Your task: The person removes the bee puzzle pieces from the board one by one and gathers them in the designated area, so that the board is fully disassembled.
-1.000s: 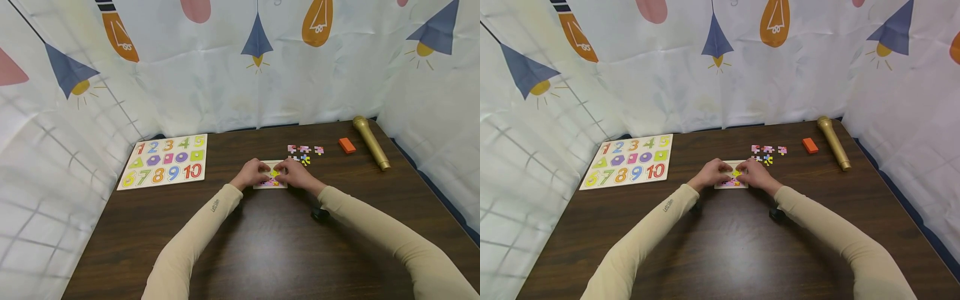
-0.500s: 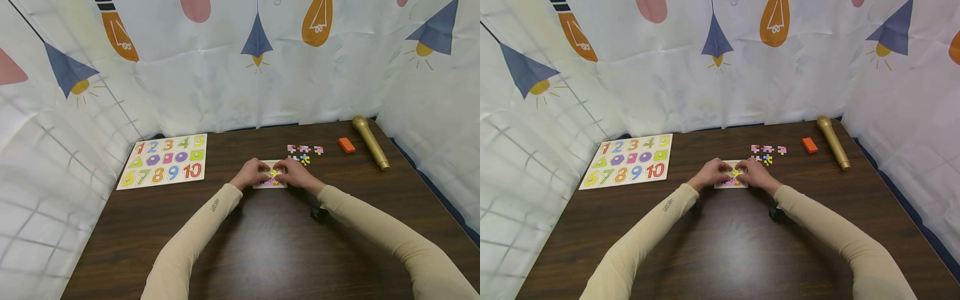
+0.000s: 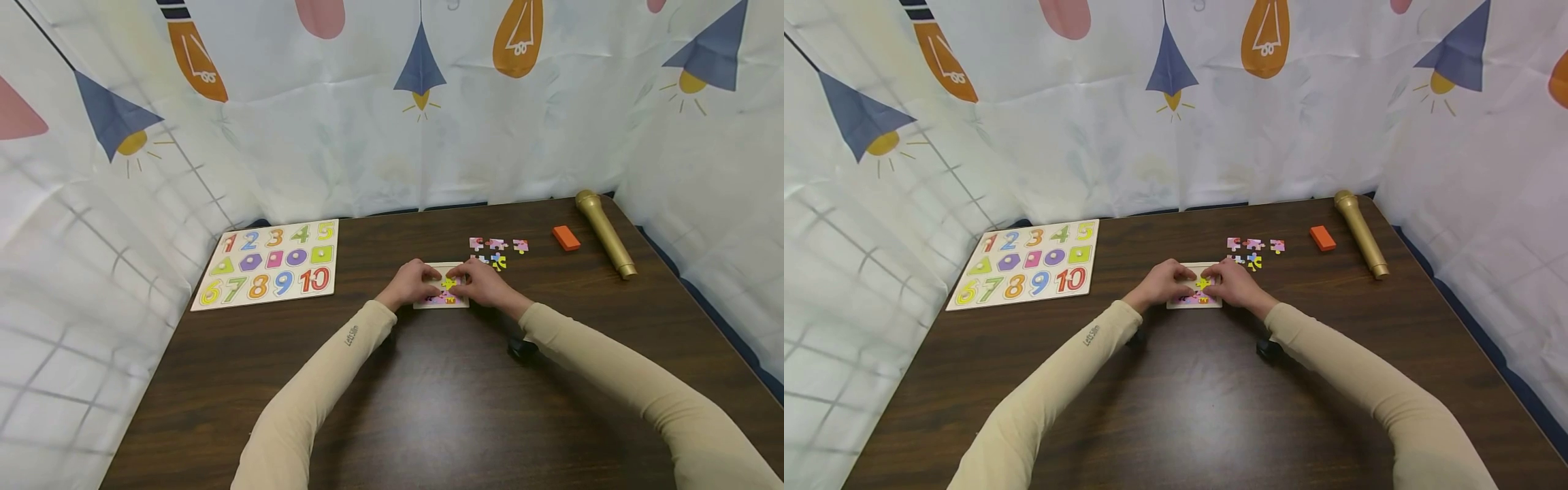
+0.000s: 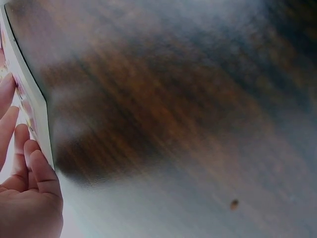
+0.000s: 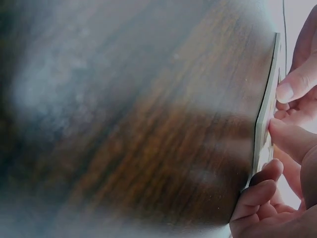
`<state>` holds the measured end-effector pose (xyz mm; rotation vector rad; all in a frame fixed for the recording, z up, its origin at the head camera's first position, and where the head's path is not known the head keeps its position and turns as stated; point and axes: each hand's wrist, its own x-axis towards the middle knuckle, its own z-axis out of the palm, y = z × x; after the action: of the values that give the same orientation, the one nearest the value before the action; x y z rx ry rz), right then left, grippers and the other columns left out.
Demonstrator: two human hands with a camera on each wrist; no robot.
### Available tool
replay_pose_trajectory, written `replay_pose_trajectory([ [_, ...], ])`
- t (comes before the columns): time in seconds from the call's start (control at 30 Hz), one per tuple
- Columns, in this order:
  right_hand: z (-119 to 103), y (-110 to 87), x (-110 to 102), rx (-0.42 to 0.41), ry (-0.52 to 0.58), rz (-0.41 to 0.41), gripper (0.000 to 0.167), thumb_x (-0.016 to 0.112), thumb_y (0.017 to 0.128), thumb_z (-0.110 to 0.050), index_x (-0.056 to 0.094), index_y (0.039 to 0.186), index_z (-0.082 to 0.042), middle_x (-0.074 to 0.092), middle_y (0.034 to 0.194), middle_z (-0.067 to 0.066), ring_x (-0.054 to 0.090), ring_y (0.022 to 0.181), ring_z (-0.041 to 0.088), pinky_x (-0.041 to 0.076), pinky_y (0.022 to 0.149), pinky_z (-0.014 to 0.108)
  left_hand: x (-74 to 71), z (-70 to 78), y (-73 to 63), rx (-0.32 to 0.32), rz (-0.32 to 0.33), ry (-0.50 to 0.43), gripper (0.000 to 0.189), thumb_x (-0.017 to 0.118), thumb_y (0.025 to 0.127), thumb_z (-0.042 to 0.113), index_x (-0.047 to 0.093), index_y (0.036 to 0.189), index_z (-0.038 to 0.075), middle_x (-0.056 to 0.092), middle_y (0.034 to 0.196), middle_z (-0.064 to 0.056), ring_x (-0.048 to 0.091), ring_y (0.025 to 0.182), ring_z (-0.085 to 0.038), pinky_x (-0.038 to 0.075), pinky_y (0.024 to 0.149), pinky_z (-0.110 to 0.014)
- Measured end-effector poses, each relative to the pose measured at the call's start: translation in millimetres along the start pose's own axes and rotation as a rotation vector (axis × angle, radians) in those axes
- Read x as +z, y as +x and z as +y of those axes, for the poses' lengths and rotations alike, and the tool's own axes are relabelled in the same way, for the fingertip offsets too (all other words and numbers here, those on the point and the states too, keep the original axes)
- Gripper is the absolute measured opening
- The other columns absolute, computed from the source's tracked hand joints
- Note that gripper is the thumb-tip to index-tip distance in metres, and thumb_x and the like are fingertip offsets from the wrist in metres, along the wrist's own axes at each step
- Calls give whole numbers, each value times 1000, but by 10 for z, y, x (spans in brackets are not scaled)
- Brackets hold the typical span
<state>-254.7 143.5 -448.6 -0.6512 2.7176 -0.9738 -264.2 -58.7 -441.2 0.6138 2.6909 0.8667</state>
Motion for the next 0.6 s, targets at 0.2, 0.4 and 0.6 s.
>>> replay_pose_trajectory([
  [0.2,17,-12,-8,-22,3,6,31,74,88,-17,70,117,-5,59,103,10,50,87,24,41,74,37,-2,-3,-4,6,0,13,32,76,86,18,72,116,6,65,108,-8,52,98,-19,46,88,-34],
  [0.4,27,-19,-8,-26,-1,6,31,73,89,-19,71,116,-6,59,103,10,50,85,23,41,74,36,2,-7,-5,9,0,12,33,76,86,18,72,116,5,65,109,-8,52,98,-20,46,88,-35],
  [0.6,32,-24,-4,-35,-5,13,30,73,89,-20,71,116,-7,59,104,9,50,84,22,41,73,35,5,-10,-2,9,2,12,32,76,86,18,72,116,6,65,109,-8,52,98,-19,46,89,-34],
])
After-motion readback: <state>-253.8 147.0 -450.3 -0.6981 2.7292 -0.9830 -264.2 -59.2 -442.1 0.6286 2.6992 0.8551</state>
